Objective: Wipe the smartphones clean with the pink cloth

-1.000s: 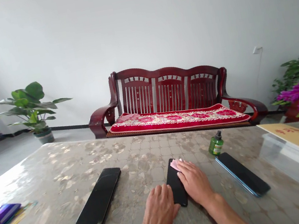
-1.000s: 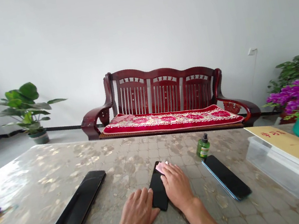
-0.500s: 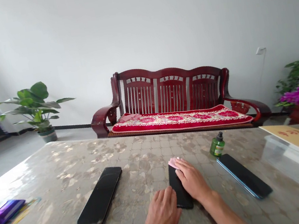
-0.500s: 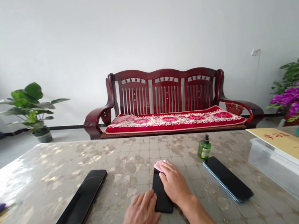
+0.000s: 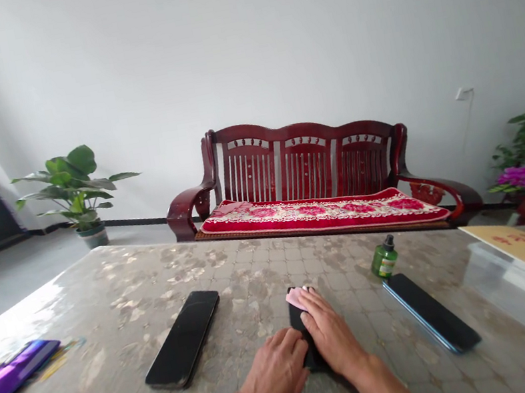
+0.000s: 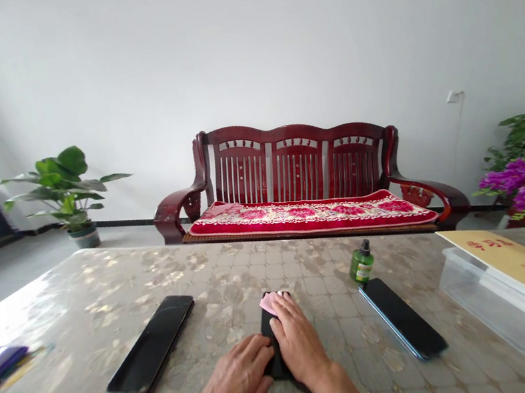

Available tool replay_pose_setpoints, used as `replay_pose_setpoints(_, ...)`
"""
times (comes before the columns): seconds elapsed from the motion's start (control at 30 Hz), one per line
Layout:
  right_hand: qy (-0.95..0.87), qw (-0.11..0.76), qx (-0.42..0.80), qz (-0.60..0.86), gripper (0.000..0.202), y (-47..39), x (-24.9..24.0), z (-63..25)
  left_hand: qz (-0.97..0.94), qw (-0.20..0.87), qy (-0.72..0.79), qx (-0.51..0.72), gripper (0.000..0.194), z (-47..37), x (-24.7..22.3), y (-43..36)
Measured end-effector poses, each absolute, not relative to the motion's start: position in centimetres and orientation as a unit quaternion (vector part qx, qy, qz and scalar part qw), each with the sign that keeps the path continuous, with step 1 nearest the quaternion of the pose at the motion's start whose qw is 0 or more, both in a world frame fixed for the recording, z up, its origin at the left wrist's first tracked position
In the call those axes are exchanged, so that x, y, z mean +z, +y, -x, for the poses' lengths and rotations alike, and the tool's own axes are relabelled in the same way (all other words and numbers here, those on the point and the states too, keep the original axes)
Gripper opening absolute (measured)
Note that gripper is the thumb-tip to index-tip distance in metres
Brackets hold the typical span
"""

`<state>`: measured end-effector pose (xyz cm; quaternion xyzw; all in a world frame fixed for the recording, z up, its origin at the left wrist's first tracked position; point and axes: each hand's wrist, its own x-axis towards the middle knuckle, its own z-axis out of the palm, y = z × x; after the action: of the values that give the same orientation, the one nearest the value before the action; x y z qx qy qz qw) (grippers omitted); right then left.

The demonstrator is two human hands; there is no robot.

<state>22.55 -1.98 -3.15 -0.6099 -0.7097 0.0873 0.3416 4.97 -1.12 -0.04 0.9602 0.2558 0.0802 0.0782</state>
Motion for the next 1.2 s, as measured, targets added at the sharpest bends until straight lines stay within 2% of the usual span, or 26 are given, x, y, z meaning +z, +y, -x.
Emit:
replay_pose_setpoints(0.23, -0.712, 0.354, 0.096, 0.599, 0.047, -2.0, -2.4, -22.2, -0.963, 0.035, 0.264, 0.04, 0.022, -5.3, -1.4, -0.9)
replay_pose_setpoints(0.67, -0.725, 0.343, 0.198, 0.563, 0.054, -1.5, -2.0, -18.6, -0.918, 0.145, 0.353, 0.11, 0.038, -0.8, -0.2, -1.3)
replay_pose_setpoints(0.83, -0.722, 0.328, 0.175, 0.583, 0.059, -1.6, -2.5, -17.9, -0.912, 0.146, 0.348, 0.158, 0.041, -0.3, -1.5, -0.8)
replay_pose_setpoints(1.0, -0.776, 0.28, 0.145, 0.546, 0.059, -1.8, -2.4, -18.6, -0.921, 0.132, 0.341, 0.132, 0.045, -0.4, -1.7, -0.3)
replay_pose_setpoints(1.2, -0.772, 0.237, 0.111, 0.579, 0.058, 1.0, -1.8, -20.0, -0.932, 0.135, 0.315, 0.12, 0.036, -0.6, -0.5, 0.3)
